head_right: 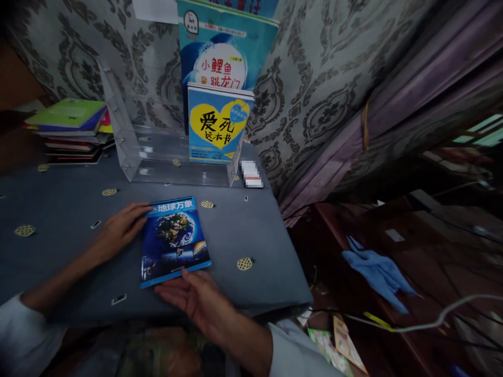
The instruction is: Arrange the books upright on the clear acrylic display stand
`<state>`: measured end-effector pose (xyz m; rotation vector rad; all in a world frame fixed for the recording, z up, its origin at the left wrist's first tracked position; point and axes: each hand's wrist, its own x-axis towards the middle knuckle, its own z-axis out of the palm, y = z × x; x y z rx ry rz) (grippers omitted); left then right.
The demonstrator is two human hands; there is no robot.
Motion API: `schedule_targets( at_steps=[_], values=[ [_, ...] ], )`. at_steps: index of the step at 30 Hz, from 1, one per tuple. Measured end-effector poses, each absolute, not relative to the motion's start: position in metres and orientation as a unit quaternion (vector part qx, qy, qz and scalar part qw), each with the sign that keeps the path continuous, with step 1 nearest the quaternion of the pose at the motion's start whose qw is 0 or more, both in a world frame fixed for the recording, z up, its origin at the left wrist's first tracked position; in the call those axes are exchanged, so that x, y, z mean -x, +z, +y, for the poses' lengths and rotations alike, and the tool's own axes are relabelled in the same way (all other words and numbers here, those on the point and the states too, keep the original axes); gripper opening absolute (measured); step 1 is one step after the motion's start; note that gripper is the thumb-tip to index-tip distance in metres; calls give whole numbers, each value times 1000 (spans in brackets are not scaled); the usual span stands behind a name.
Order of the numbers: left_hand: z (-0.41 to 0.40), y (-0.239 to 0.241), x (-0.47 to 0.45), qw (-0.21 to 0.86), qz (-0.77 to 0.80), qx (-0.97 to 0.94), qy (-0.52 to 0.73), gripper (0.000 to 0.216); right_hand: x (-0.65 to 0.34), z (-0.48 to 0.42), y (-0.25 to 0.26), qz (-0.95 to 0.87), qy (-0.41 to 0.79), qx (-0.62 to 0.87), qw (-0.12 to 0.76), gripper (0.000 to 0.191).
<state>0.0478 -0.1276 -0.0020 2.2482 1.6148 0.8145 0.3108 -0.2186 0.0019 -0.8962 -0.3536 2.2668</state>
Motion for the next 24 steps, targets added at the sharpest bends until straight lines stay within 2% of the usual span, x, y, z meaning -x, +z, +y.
schedule_targets(
  at_steps=[5,7,10,11,13,17,24],
  values=[
    [-133,-11,-48,84,562,-782,258,44,-314,-204,16,-276,905,289,147,41],
    [-134,-15,-48,67,560,-785,256,44,-308,-187,21,-420,840,300,166,42],
    [-134,-20,-47,46,553,-793,252,42,-287,-154,27,-698,581,332,255,42],
    [-134,-21,-47,41,550,-796,249,41,-278,-142,28,-767,484,329,262,45],
    [-135,-20,-47,36,541,-806,239,40,-257,-120,28,-848,373,302,223,54],
    [-137,-14,-50,34,540,-811,223,41,-225,-90,17,-888,321,291,156,69],
    [-135,-14,-52,-29,527,-824,207,42,-243,-64,-6,-897,279,304,159,80]
  ],
)
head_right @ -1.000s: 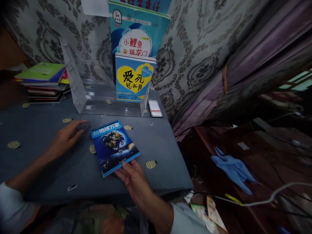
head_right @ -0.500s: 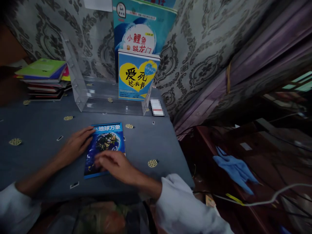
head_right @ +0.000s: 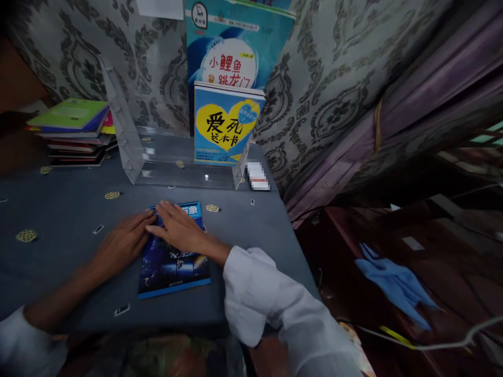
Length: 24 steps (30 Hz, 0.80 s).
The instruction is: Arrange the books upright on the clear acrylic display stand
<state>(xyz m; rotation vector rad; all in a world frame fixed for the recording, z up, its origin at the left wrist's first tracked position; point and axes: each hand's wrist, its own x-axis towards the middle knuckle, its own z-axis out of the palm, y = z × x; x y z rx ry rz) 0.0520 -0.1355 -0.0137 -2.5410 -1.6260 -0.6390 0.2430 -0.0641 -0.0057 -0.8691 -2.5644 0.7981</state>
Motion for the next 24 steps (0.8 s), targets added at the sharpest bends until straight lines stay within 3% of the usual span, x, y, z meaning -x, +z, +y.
schedule_targets(
  at_steps=[5,12,18,24],
  values=[
    [-136,-13,-53,53,-534,823,-187,47,-294,-47,-15,-887,252,346,174,81],
    [-137,-12,-55,38,-533,836,-120,72,-331,-35,-17,-849,330,358,205,74],
    [-112,-9,-60,-20,-452,891,-41,93,-331,-31,-15,-844,352,347,208,70],
    [-90,-2,-85,-45,-351,935,-8,97,-329,-29,-18,-848,349,337,212,74]
  ],
)
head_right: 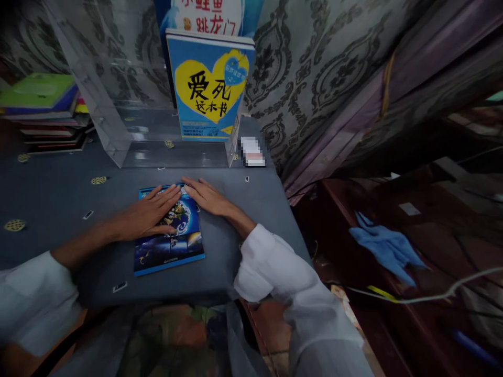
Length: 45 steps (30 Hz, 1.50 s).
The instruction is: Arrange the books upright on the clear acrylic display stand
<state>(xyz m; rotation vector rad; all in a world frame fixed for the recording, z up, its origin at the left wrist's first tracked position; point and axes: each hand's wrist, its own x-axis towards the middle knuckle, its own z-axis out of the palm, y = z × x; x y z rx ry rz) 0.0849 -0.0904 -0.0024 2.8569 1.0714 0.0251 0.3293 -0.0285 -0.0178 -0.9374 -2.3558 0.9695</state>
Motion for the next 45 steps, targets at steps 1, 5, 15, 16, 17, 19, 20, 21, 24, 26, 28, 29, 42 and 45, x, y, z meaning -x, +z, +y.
schedule_targets(
  at_steps=[1,5,15,16,17,19,20,21,24,26,28,29,42,45],
  values=[
    [-90,-1,-90,48,335,-941,3,97,-329,-28,-18,-850,347,334,213,75],
    [-94,2,-104,62,283,-957,-12,95,-328,-29,-19,-854,336,338,210,78],
    [-113,6,-109,92,207,-974,29,72,-328,-28,-20,-862,322,329,212,71],
    [-116,7,-109,101,201,-974,34,70,-328,-28,-20,-863,321,330,210,69],
    [-118,8,-110,111,195,-974,37,69,-328,-28,-20,-862,320,332,209,68],
    [-122,10,-111,133,189,-972,38,66,-328,-28,-20,-862,321,334,205,65],
    [-124,11,-111,145,186,-971,36,65,-328,-28,-20,-862,322,334,203,65],
    [-126,12,-112,155,184,-970,34,64,-328,-27,-20,-863,321,334,202,65],
    [-133,15,-114,175,173,-969,34,62,-329,-26,-22,-869,314,327,197,64],
    [-137,16,-115,183,168,-968,41,60,-330,-26,-24,-874,307,322,194,62],
    [-140,16,-115,191,162,-967,46,57,-331,-25,-26,-877,301,319,195,61],
    [-141,17,-115,195,161,-967,46,56,-331,-25,-27,-877,299,319,197,61],
    [-147,9,-116,176,160,-968,80,53,-334,-51,-25,-893,245,319,205,48],
    [-148,8,-116,179,166,-967,79,51,-347,-70,-22,-892,262,300,214,48]
  ],
)
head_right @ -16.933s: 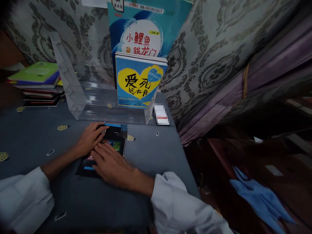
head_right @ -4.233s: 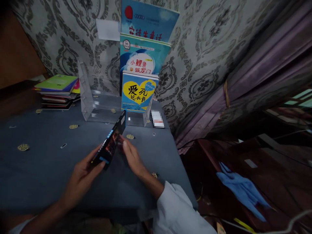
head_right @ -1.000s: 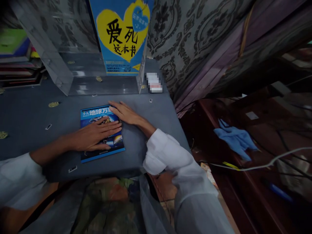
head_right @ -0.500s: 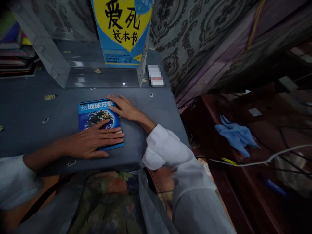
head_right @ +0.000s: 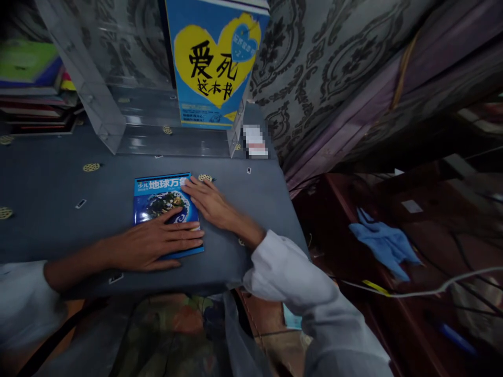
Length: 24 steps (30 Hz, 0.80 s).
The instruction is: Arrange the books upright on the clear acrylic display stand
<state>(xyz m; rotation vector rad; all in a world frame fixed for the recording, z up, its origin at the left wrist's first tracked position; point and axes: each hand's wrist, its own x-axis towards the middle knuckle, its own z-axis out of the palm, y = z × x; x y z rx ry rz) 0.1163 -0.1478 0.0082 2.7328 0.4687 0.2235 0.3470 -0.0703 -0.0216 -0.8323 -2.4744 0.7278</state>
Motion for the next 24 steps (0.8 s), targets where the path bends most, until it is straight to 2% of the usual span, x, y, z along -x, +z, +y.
schedule_targets(
  at_steps=[9,24],
  values=[
    [-149,4,-116,159,172,-966,110,50,-370,-111,-10,-878,315,296,207,47],
    [-132,-3,-154,70,339,-933,93,53,-355,-59,-4,-855,340,312,236,53]
  ],
)
